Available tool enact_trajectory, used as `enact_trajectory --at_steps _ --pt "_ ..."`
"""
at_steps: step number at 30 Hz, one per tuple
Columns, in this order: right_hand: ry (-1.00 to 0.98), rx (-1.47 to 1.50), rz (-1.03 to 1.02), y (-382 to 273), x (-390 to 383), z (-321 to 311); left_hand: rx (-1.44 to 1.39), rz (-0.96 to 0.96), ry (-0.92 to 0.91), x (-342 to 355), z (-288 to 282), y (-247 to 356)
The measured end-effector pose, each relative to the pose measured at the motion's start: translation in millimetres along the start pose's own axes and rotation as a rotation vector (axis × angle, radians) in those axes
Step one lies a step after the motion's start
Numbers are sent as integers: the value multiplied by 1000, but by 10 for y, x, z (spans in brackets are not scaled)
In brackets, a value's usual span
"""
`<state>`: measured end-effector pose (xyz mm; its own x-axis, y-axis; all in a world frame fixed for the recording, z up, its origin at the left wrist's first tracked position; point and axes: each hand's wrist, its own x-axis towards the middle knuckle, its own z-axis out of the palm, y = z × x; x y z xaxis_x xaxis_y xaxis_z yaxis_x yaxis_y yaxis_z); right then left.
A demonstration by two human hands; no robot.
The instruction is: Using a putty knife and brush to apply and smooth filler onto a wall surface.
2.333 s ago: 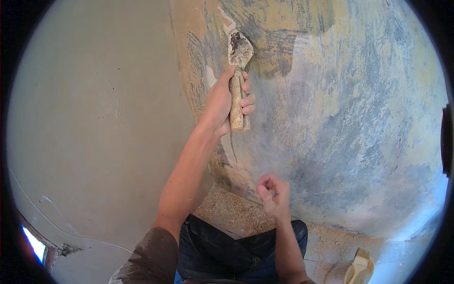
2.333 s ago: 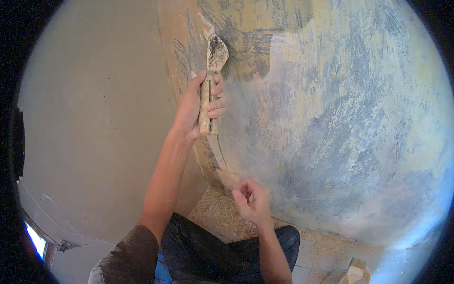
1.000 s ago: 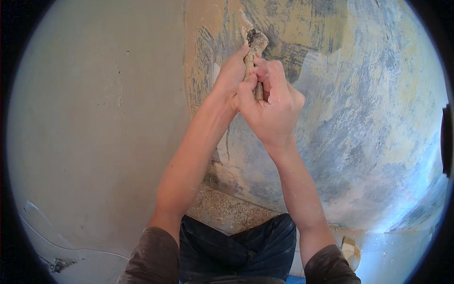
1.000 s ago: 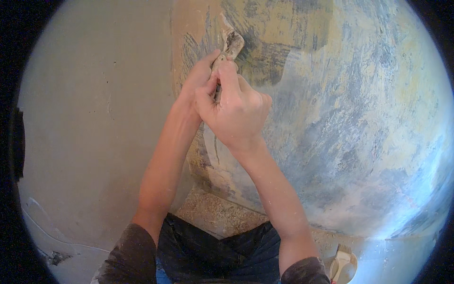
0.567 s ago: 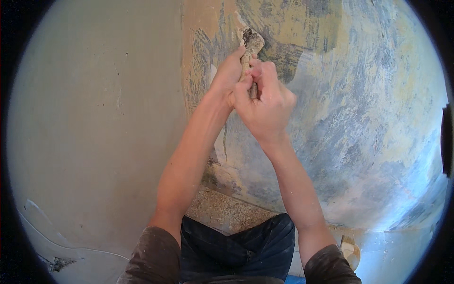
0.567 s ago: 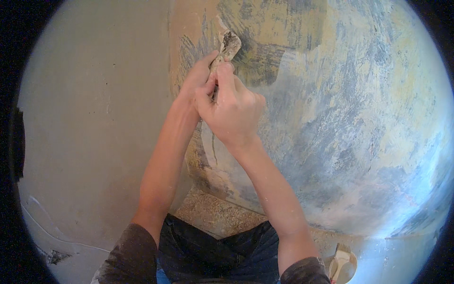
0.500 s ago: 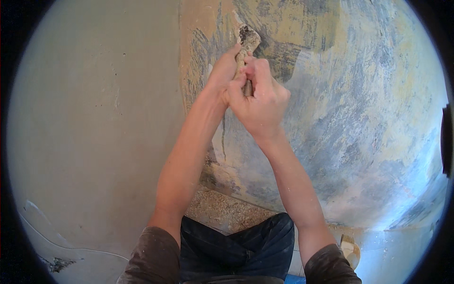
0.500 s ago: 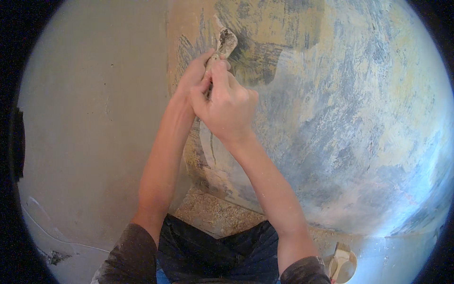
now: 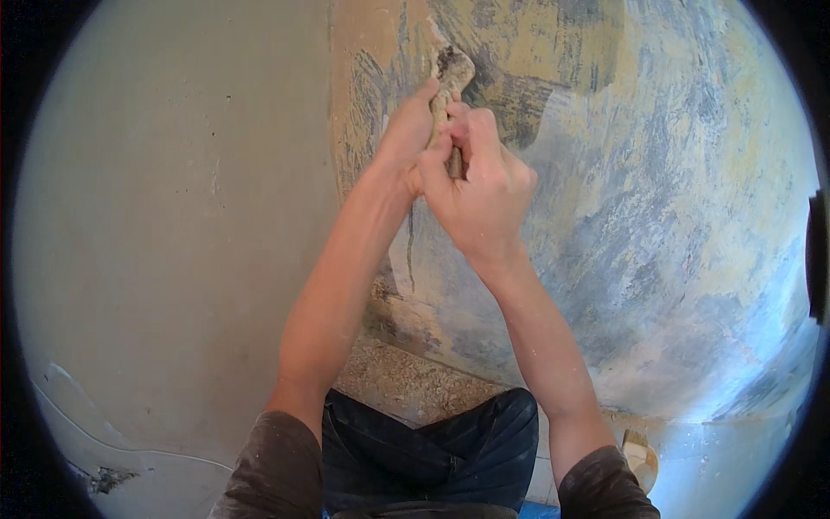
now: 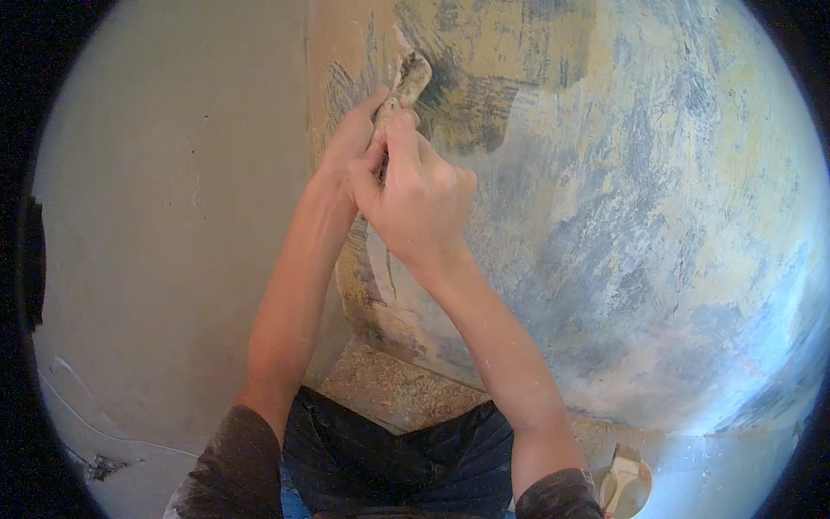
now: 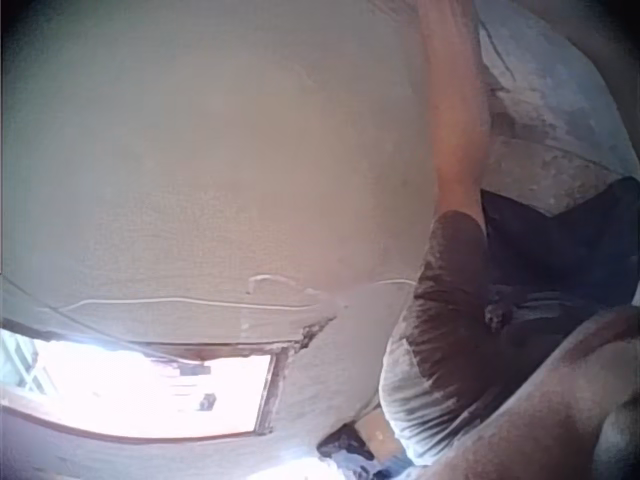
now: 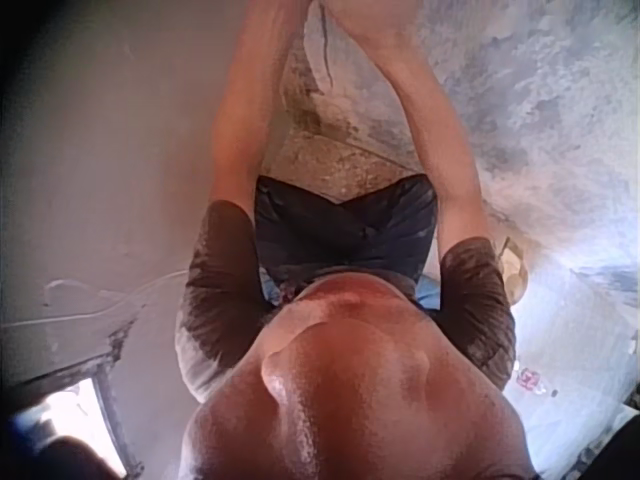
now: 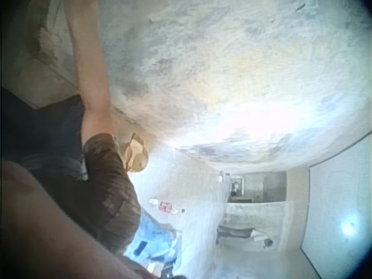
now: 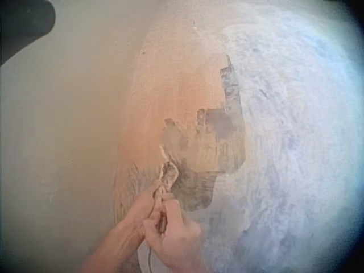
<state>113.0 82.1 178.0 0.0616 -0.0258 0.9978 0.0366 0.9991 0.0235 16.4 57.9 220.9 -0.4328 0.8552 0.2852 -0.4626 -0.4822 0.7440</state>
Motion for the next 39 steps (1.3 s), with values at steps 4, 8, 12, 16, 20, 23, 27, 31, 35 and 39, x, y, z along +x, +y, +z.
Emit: enact_trajectory --at_steps 4,8,12,16,20,23,27,31,35,39 --pt "1 11 21 -17 -58 -19 -126 -43 -150 26 -59 -63" --pt "21 -36 -8 36 -83 63 -74 8 -143 94 -85 -38" --pt "26 -15 -18 38 -36 44 -165 -56 -220 89 -72 12" --pt "53 5 -3 -10 -107 -2 -231 -128 -238 81 -111 -75" --pt "19 -4 21 7 -73 11 -128 -40 -160 87 -51 -54" --pt "-6 -19 28 -10 -31 1 -143 -59 -117 30 24 -10" --pt "74 40 8 53 -22 37 -156 -81 -154 102 -4 -48" --pt "9 20 41 32 57 38 -149 -13 -168 147 -1 19" --pt "19 8 15 -42 22 -69 -183 -72 -137 18 68 -54" --pt "39 19 27 -53 -50 -82 -138 -39 -89 -22 28 -92"
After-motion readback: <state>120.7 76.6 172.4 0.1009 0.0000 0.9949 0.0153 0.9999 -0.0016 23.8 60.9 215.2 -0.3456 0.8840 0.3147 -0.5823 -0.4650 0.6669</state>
